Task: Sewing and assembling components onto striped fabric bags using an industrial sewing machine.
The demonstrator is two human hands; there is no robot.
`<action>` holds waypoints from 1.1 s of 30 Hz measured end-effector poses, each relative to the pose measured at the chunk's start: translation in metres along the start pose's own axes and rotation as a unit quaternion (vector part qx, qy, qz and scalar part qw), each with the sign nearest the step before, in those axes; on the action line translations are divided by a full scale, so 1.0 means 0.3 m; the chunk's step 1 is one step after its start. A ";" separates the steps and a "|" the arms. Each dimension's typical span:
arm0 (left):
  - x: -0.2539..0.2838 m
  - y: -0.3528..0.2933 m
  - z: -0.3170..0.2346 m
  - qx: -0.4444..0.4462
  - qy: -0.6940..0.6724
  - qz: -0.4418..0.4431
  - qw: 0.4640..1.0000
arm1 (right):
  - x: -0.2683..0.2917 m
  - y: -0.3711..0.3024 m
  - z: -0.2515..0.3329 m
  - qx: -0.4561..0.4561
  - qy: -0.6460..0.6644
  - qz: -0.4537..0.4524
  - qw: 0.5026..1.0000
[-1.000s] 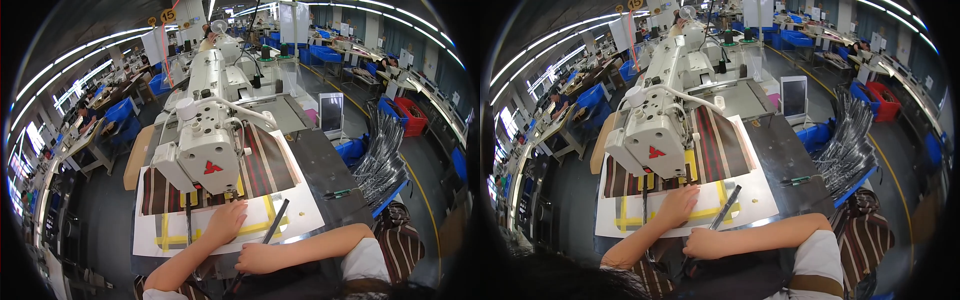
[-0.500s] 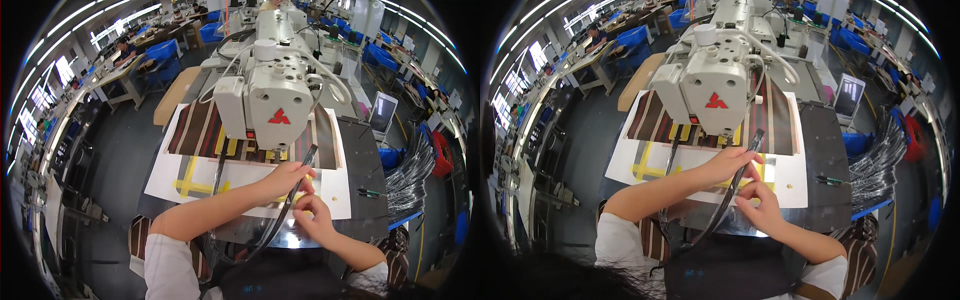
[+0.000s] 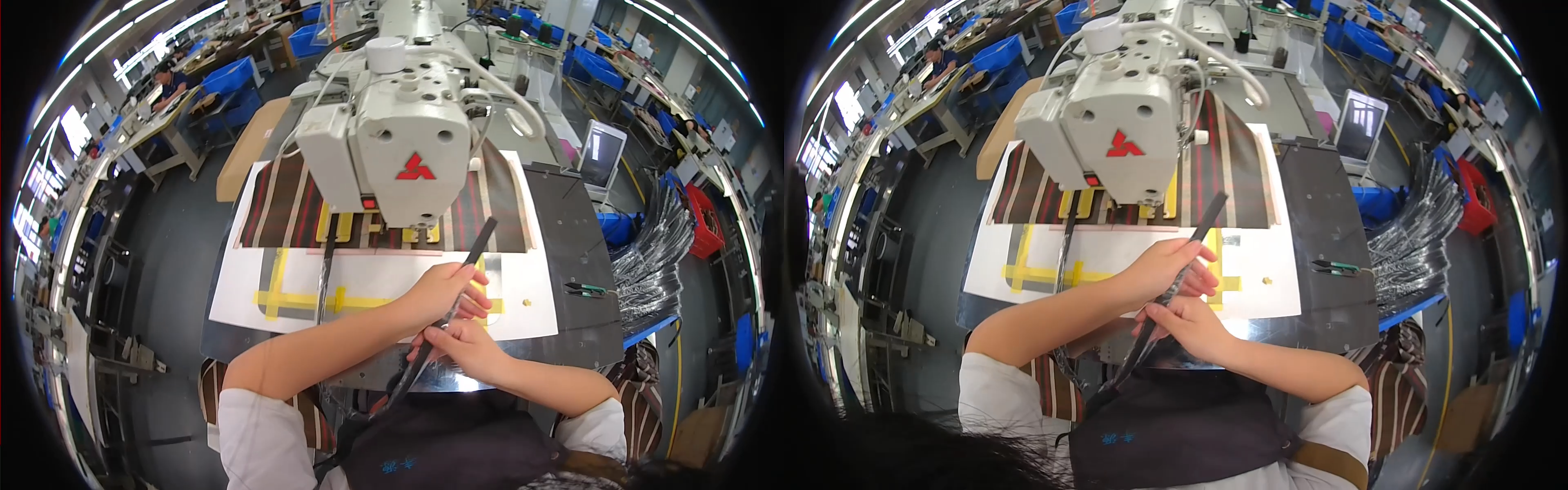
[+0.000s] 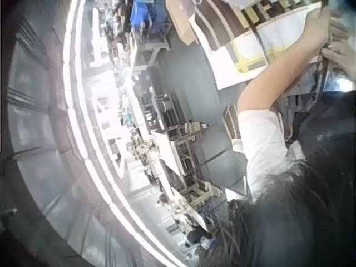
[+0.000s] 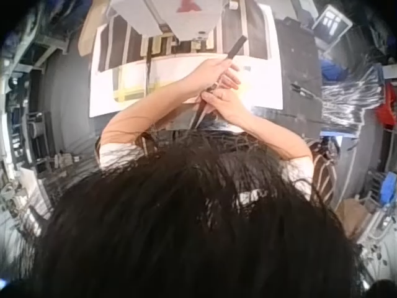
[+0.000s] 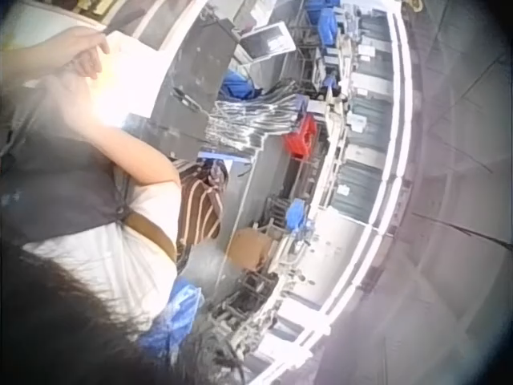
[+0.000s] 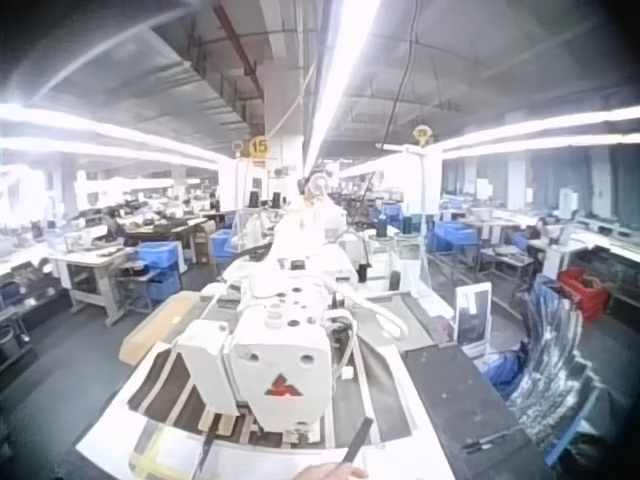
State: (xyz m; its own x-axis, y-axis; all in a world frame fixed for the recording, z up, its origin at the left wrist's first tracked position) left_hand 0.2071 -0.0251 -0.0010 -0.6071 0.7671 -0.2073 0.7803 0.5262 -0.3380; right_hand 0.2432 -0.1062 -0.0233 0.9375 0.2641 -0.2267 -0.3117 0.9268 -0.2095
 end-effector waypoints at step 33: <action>0.155 -0.061 0.041 -0.303 0.697 -0.147 0.633 | 0.348 0.435 0.190 0.094 -0.384 -0.256 0.882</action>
State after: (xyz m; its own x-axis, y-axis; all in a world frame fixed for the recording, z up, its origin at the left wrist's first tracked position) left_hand 0.1628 -0.0035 -0.0156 -0.3470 -0.0401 0.9370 0.8355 0.4405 0.3283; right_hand 0.3093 0.0575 -0.0201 0.7987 -0.1666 0.5782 0.1467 0.9858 0.0813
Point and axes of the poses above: each hand's wrist, its own y-axis towards the middle knuckle, its own x-axis out of the back of the hand, z = x × y, the point moved 5 cm from there along y, towards the middle knuckle, and after that the axes turned 1 degree about y, right-handed, at the moved point
